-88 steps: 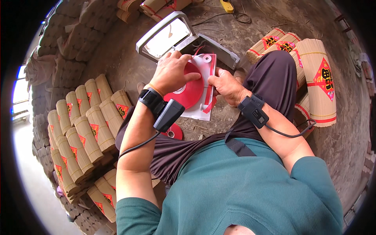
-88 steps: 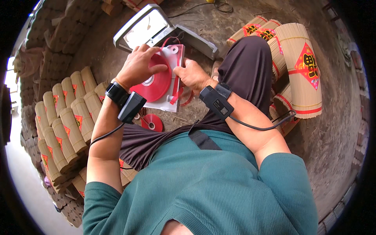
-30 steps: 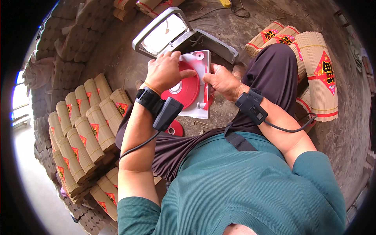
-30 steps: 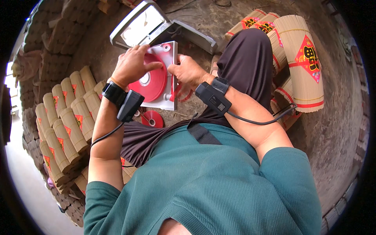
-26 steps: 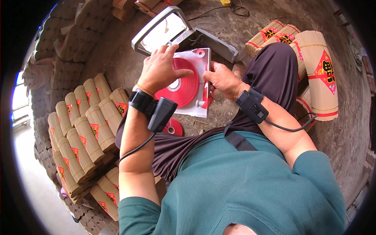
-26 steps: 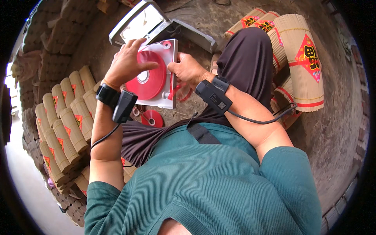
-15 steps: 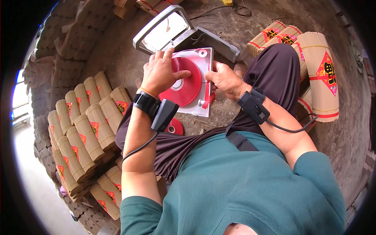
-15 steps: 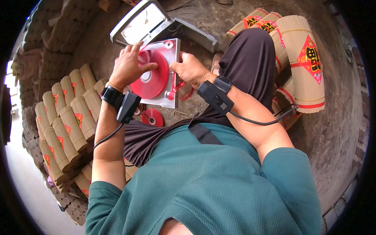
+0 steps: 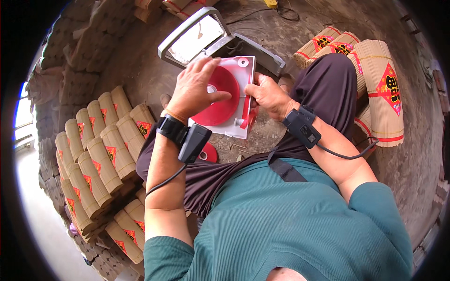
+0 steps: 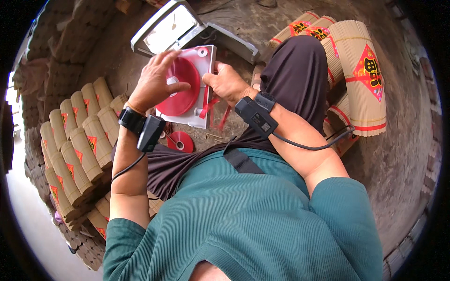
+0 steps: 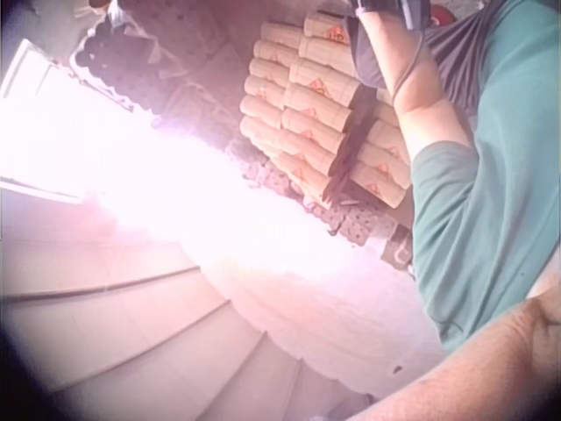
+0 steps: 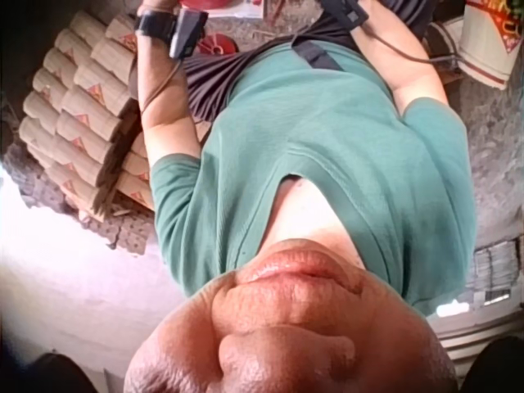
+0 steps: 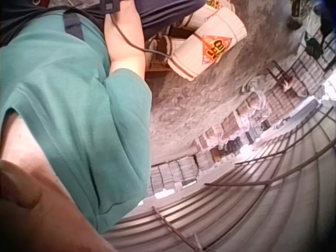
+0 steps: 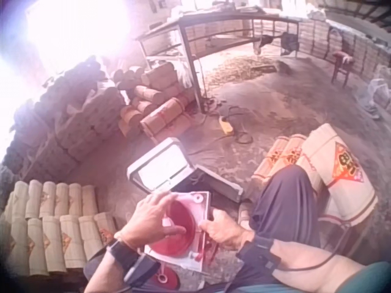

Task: Apply red decorative labels to bundles of bamboo sticks using a manual-feed machine.

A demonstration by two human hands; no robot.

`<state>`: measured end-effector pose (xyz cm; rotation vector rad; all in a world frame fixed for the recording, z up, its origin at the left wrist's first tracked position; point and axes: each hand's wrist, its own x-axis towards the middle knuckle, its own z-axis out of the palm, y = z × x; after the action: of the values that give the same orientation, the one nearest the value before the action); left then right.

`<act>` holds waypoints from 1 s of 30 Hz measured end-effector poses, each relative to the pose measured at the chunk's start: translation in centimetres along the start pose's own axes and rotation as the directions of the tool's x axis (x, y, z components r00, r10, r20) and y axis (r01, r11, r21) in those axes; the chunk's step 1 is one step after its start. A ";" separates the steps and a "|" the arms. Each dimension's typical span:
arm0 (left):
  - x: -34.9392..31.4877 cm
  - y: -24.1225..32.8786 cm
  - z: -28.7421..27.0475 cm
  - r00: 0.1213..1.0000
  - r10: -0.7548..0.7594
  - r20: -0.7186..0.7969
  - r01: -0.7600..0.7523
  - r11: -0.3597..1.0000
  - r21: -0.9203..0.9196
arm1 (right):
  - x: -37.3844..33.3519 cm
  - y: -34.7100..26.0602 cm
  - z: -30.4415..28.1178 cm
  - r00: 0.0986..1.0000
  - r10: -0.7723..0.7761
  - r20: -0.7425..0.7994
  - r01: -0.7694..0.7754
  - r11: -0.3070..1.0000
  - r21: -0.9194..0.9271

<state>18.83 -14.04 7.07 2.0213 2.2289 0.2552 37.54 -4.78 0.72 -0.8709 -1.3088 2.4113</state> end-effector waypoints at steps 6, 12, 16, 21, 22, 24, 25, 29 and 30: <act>0.9 1.3 0.0 0.939 -0.317 0.130 0.288 0.936 0.202 | 0.0 0.3 -0.4 0.999 0.035 -0.023 -0.037 0.994 -0.105; 0.9 0.9 -0.6 0.989 -0.113 0.090 0.103 0.988 0.116 | 0.1 -0.3 -0.5 0.997 0.076 0.018 -0.075 0.996 -0.040; 1.5 1.3 -0.7 0.905 -0.414 0.102 0.394 0.903 0.171 | -0.4 -0.7 0.0 0.998 0.061 -0.020 -0.062 0.998 -0.034; -0.4 -1.7 0.2 0.989 0.149 -0.011 -0.149 0.989 0.016 | 0.0 -0.5 0.7 0.999 0.028 -0.028 -0.025 0.994 0.107; -0.2 -1.2 0.2 0.987 0.157 0.024 -0.157 0.987 -0.021 | 0.0 -0.3 0.5 0.999 0.029 -0.030 -0.025 0.994 0.106; 0.4 -0.3 0.2 0.991 -0.087 0.105 0.085 0.996 0.020 | 0.1 0.0 0.0 0.999 0.000 -0.040 0.002 0.999 0.040; 0.8 0.5 -0.2 0.928 -0.328 0.174 0.319 0.944 0.080 | 0.1 -0.1 0.0 0.999 0.001 -0.041 0.001 0.999 0.040; -0.1 -0.1 0.3 0.957 -0.268 -0.106 0.277 0.957 0.083 | 0.5 0.1 -0.2 0.999 0.026 -0.039 -0.025 0.999 0.041; -0.4 -0.8 0.8 0.972 -0.107 -0.211 0.116 0.993 0.031 | 0.7 0.3 -0.2 1.000 0.013 -0.013 -0.011 0.995 0.098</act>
<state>18.30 -14.49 6.10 1.9638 2.4829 0.4304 37.17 -4.46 0.13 -0.8694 -1.1728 2.4509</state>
